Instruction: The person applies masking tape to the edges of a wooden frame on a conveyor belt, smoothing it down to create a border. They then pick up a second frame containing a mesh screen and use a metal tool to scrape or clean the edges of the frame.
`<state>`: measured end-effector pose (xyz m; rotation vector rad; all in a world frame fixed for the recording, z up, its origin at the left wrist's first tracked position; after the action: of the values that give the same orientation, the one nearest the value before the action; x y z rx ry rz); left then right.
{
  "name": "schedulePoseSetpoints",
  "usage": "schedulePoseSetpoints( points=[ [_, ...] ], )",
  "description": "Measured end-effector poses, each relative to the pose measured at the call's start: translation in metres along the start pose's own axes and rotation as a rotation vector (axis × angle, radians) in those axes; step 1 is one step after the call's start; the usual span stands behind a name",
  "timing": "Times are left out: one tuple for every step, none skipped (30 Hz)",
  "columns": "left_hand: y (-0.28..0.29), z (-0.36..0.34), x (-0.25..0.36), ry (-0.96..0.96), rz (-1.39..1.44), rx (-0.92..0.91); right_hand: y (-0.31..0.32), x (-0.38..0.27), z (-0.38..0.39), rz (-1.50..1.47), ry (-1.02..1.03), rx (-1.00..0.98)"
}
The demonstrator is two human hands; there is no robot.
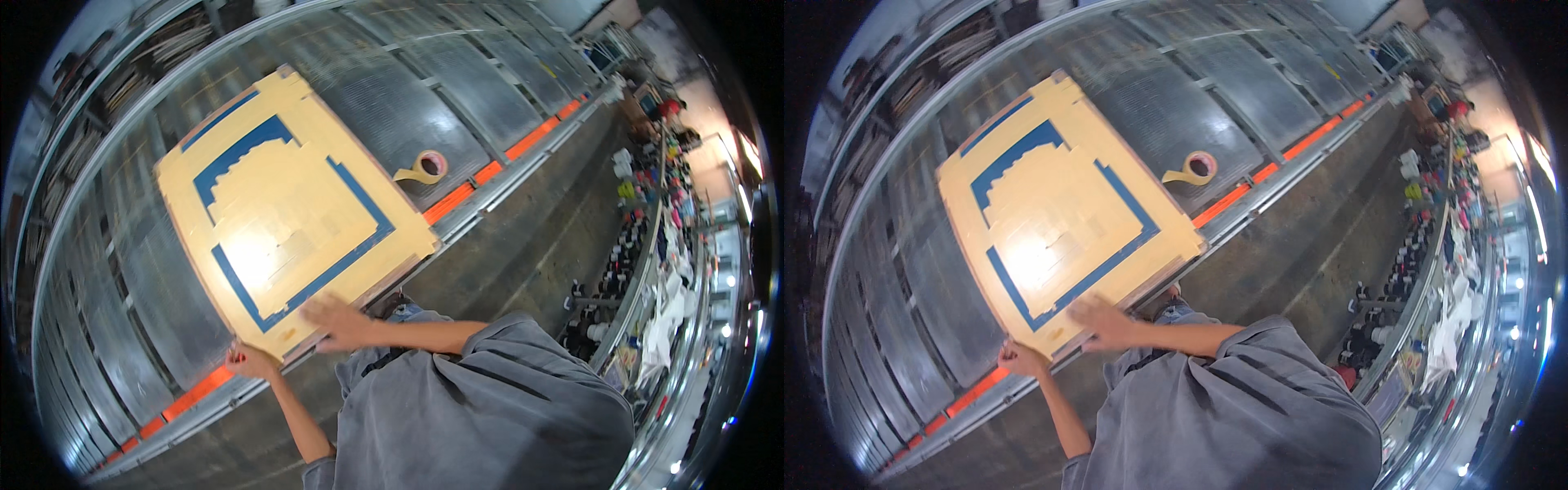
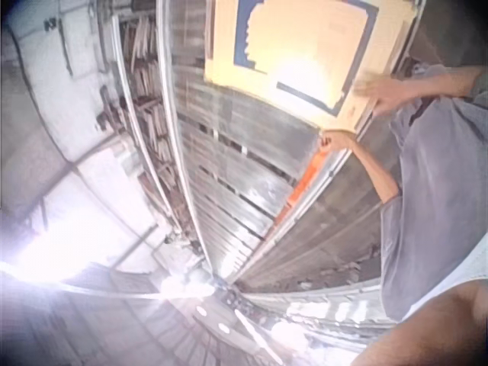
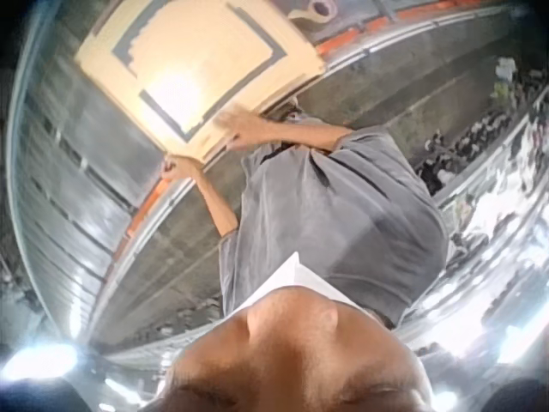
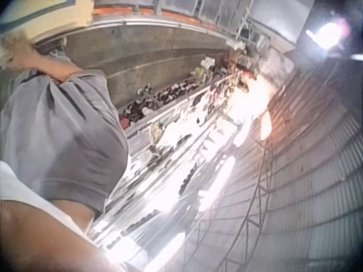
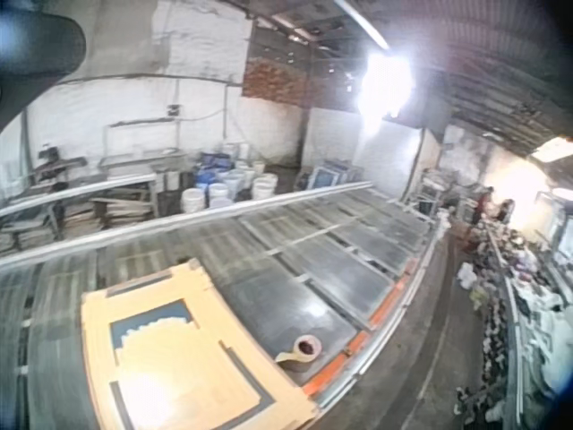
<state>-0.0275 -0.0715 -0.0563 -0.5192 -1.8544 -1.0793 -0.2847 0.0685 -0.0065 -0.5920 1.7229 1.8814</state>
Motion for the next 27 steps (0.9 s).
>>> schedulePoseSetpoints(
  points=[
    [0.001,-0.001,0.002,-0.032,-0.048,0.022,-0.006,-0.018,0.009,-0.017,0.125,0.007],
    [0.005,-0.002,0.001,-0.061,-0.104,0.055,0.0,-0.02,0.01,0.018,0.163,-0.019],
    [0.013,-0.001,0.009,-0.088,-0.17,0.091,0.008,-0.022,0.012,0.045,0.202,-0.052],
    [0.009,0.003,0.014,-0.034,-0.091,0.082,0.017,-0.018,0.013,0.072,0.244,-0.088],
    [0.009,0.003,0.018,-0.03,-0.051,0.078,0.028,-0.003,0.012,0.008,0.13,-0.008],
    [0.008,0.004,0.02,-0.02,-0.008,0.083,0.049,0.011,0.013,-0.084,0.022,0.129],
    [0.007,0.006,0.021,-0.011,0.037,0.085,0.07,0.029,0.017,-0.127,-0.076,0.244],
    [0.007,0.006,0.019,-0.008,0.033,0.082,0.092,0.049,0.021,-0.169,-0.174,0.358],
    [0.009,0.005,0.014,-0.004,0.026,0.086,0.108,0.075,0.026,-0.084,-0.297,0.42],
    [0.013,0.002,0.006,-0.003,0.018,0.09,0.132,0.099,0.031,-0.137,-0.317,0.552],
    [0.016,0.0,0.0,-0.005,0.014,0.095,0.15,0.124,0.036,-0.191,-0.409,0.661],
    [0.018,-0.003,-0.005,0.016,0.04,0.109,0.168,0.153,0.041,-0.119,-0.451,0.739],
    [0.021,-0.001,0.001,0.019,0.027,0.121,0.184,0.184,0.047,-0.044,-0.495,0.82],
    [0.022,0.002,0.012,0.019,0.017,0.129,0.197,0.214,0.055,-0.039,-0.558,0.834],
    [0.024,0.005,0.024,0.02,0.008,0.145,0.211,0.239,0.06,-0.037,-0.612,0.846],
    [0.025,0.008,0.034,-0.034,-0.001,0.158,0.225,0.255,0.062,-0.045,-0.625,0.837],
    [0.027,0.011,0.044,-0.089,-0.013,0.17,0.237,0.271,0.064,-0.054,-0.641,0.828],
    [0.029,0.017,0.058,-0.145,-0.029,0.178,0.246,0.283,0.066,-0.064,-0.661,0.817],
    [0.028,0.026,0.07,-0.176,0.01,0.166,0.252,0.295,0.066,-0.061,-0.648,0.782],
    [0.024,0.039,0.089,-0.21,0.044,0.154,0.258,0.303,0.065,-0.062,-0.637,0.747],
    [0.02,0.054,0.108,-0.244,0.077,0.138,0.261,0.313,0.066,-0.063,-0.627,0.711],
    [0.013,0.071,0.125,-0.208,0.093,0.057,0.263,0.322,0.065,-0.03,-0.607,0.665],
    [0.005,0.09,0.143,-0.174,0.105,-0.025,0.263,0.331,0.064,-0.002,-0.587,0.618],
    [-0.004,0.113,0.16,-0.139,0.116,-0.102,0.262,0.338,0.061,0.026,-0.562,0.571],
    [-0.018,0.138,0.176,-0.1,0.213,-0.173,0.26,0.343,0.058,0.072,-0.517,0.562],
    [-0.034,0.166,0.19,-0.059,0.31,-0.25,0.257,0.347,0.057,0.118,-0.476,0.554],
    [-0.047,0.195,0.203,-0.089,0.312,-0.359,0.253,0.35,0.056,0.164,-0.429,0.541]
  ],
)
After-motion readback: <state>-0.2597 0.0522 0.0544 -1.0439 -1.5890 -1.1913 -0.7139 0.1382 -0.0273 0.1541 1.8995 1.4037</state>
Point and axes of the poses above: each hand's wrist, its own z-axis away from the middle knuckle, its own y-axis out of the back of the hand, x = y × z, the point moved 4 cm from there along -z, towards the middle knuckle, and after that the axes turned 11 degrees about -y, right-handed, at the moved point
